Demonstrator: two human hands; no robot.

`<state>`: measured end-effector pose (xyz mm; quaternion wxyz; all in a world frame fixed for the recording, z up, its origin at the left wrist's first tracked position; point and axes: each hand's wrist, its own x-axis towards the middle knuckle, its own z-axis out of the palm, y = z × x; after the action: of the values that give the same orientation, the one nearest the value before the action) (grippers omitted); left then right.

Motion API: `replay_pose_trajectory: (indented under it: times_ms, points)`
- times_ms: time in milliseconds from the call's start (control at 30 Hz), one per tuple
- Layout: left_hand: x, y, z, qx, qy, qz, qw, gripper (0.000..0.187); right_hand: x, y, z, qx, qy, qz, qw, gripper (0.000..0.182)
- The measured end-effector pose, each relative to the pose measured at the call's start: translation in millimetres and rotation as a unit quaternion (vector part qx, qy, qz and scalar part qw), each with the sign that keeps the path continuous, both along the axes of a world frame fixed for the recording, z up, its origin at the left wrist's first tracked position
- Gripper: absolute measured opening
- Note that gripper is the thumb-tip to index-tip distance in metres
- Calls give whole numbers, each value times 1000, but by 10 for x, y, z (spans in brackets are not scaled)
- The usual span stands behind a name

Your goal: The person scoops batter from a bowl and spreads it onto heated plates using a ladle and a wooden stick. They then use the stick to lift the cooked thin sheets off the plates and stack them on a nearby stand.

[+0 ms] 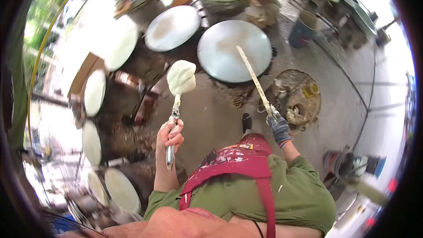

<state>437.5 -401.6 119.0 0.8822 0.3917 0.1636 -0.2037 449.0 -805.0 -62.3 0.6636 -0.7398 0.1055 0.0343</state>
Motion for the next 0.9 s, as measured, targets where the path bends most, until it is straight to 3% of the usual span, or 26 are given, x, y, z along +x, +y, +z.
replay_pose_trajectory:
  times_ms: [100,167,233,267,367,433,467,500,567,600,700,733,767,800,833,900]
  points:
    - [1019,-584,103,79,-17,-61,995,31,315,-420,-265,-31,58,-38,997,39]
    - [1646,-1021,84,163,-49,-89,981,30,695,-453,-120,152,42,-95,983,39]
    - [2168,-1420,-24,211,-70,-89,971,26,1010,-479,-354,369,4,-164,915,36]
    - [2370,-1610,-140,236,-83,-89,964,24,1200,-404,-301,109,-91,-114,983,34]
    - [2949,-2019,-695,234,-115,-94,961,24,1685,-254,95,-222,-44,-91,970,39]
    - [3176,-2176,-1269,380,-161,-141,900,22,1899,-98,-81,-295,-13,-86,952,38]
    - [3278,-2204,-1505,446,-187,-163,860,22,1971,-60,-175,-331,2,-84,940,39]
    - [3347,-2168,-1676,560,-233,-166,777,21,1992,-54,-217,-368,37,-74,926,38]
    - [3438,-2032,-1709,746,-320,-156,563,19,2005,32,-179,-435,111,-52,892,36]
    - [3507,-1894,-1709,751,-298,-206,552,21,1993,60,-133,-443,146,-63,882,36]
    - [3765,-1430,-1528,775,-357,-163,495,36,2006,280,-148,-392,136,-123,902,34]
    - [3886,-1312,-1414,767,-400,-122,487,42,2072,459,-86,-274,98,-195,937,32]
    - [3987,-1187,-1295,756,-442,-79,477,48,2152,645,-176,-126,147,-230,954,33]
    - [4095,-1086,-1173,736,-465,-37,491,48,2262,822,-364,25,190,-258,947,34]
    - [4171,-1036,-996,716,-513,39,472,48,2387,990,-449,176,226,-278,917,35]
    - [4330,-913,-732,662,-563,124,479,41,2490,1105,44,-52,199,-244,948,29]
